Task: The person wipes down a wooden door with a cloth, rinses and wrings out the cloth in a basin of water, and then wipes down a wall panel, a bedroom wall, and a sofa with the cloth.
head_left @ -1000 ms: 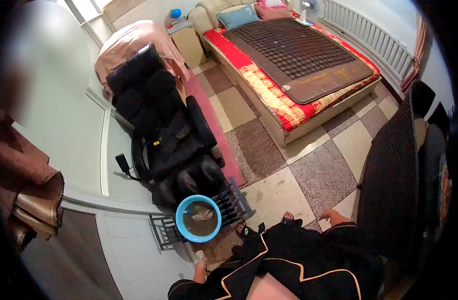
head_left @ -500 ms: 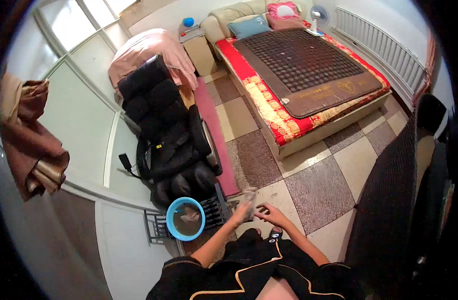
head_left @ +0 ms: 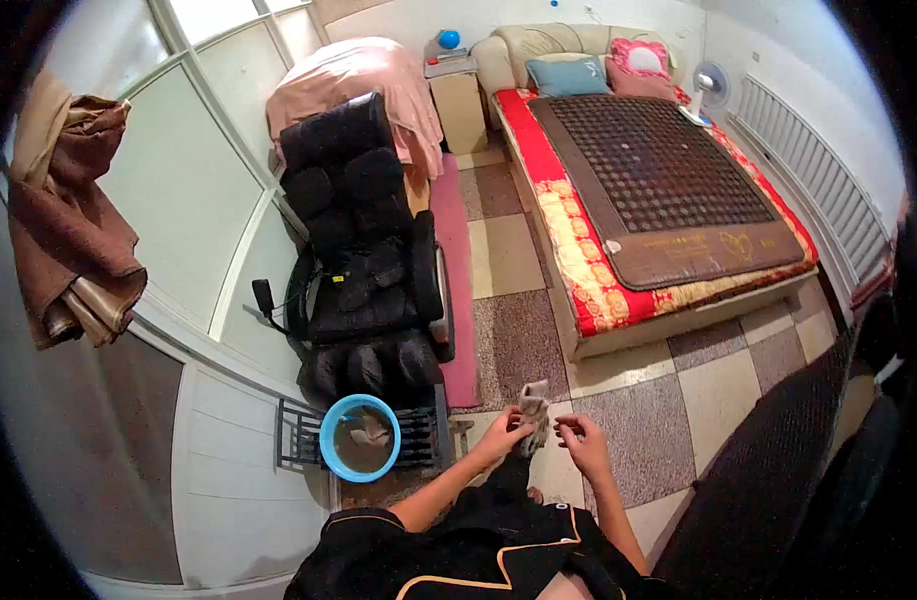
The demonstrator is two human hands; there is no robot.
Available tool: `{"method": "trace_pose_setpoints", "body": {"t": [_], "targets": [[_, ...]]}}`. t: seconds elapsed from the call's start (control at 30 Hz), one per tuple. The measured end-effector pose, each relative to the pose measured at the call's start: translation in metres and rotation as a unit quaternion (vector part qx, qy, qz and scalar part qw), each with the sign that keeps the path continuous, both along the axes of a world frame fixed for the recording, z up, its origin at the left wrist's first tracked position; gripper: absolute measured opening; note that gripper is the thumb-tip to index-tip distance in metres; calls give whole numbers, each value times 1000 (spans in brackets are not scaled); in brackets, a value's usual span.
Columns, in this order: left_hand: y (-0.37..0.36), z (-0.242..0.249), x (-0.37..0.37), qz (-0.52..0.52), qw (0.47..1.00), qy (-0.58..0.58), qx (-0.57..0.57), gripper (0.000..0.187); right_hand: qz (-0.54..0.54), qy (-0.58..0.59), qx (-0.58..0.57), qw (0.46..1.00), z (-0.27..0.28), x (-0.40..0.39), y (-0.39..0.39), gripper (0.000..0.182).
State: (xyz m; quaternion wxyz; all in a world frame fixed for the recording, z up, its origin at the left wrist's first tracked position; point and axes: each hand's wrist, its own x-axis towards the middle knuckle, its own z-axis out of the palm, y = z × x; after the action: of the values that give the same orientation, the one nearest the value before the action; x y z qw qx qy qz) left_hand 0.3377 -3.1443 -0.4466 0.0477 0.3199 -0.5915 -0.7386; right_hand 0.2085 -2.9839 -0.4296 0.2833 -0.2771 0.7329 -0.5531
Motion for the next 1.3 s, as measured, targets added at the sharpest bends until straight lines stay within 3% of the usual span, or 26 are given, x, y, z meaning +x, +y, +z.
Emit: {"method": "trace_pose_setpoints", "body": {"t": [0.03,0.1,0.17,0.33,0.43,0.5,0.53,0.57,0.63,0.77,0.8,0.87,0.93,0.97,1.0,1.1,1.13,1.17,1.23,1.27,1.3], "targets": [[-9,0,-2,-10,999,32,2,53,12,-94,23,995,9,-8,-10,23],[-23,-2,-8,8,999,38,-6,58,55,-116,14,992,6,-25,-34,24],[-39,-4,-17,32,998,46,9,59,144,-5,59,988,12,-37,-63,30],[-88,-10,-41,86,990,64,94,60,157,49,42,985,1,-68,-136,29],[-120,-13,-50,126,985,85,84,57,193,-28,21,981,-4,-93,-174,22],[-140,-9,-57,120,989,81,-6,51,161,-105,-39,981,-2,-107,-196,16],[-148,5,-59,141,986,71,44,46,146,-188,-45,970,12,-109,-205,12],[-158,-1,-60,151,985,69,44,46,156,-160,-54,973,8,-120,-215,10],[-182,-10,-72,162,953,116,226,43,163,-203,-23,965,4,-143,-231,8],[-215,-6,-96,220,931,120,266,36,158,-287,-65,943,16,-174,-280,12],[-223,1,-108,228,929,155,247,36,166,-175,-69,968,8,-183,-298,14],[-247,-25,-118,241,941,145,187,36,159,60,-48,984,43,-196,-331,18],[-280,-61,-131,271,950,91,127,36,259,-28,-111,959,76,-214,-387,19],[-285,-15,-146,289,924,165,187,38,352,-48,-161,921,121,-216,-411,19],[-297,1,-157,292,921,170,196,38,459,-88,-232,853,176,-217,-432,18],[-334,16,-182,301,927,131,184,38,652,-324,-382,569,297,-203,-478,16],[-347,19,-193,305,926,124,184,38,673,-343,-394,523,329,-207,-484,16],[-356,20,-203,312,925,119,180,39,697,-452,-346,435,365,-216,-484,16],[-377,24,-225,332,921,112,170,39,706,-465,-492,209,390,-199,-512,44],[-387,26,-233,341,919,112,164,39,711,-465,-488,199,400,-204,-515,44],[-397,29,-241,351,917,111,154,39,688,-537,-468,141,411,-208,-519,35]]}}
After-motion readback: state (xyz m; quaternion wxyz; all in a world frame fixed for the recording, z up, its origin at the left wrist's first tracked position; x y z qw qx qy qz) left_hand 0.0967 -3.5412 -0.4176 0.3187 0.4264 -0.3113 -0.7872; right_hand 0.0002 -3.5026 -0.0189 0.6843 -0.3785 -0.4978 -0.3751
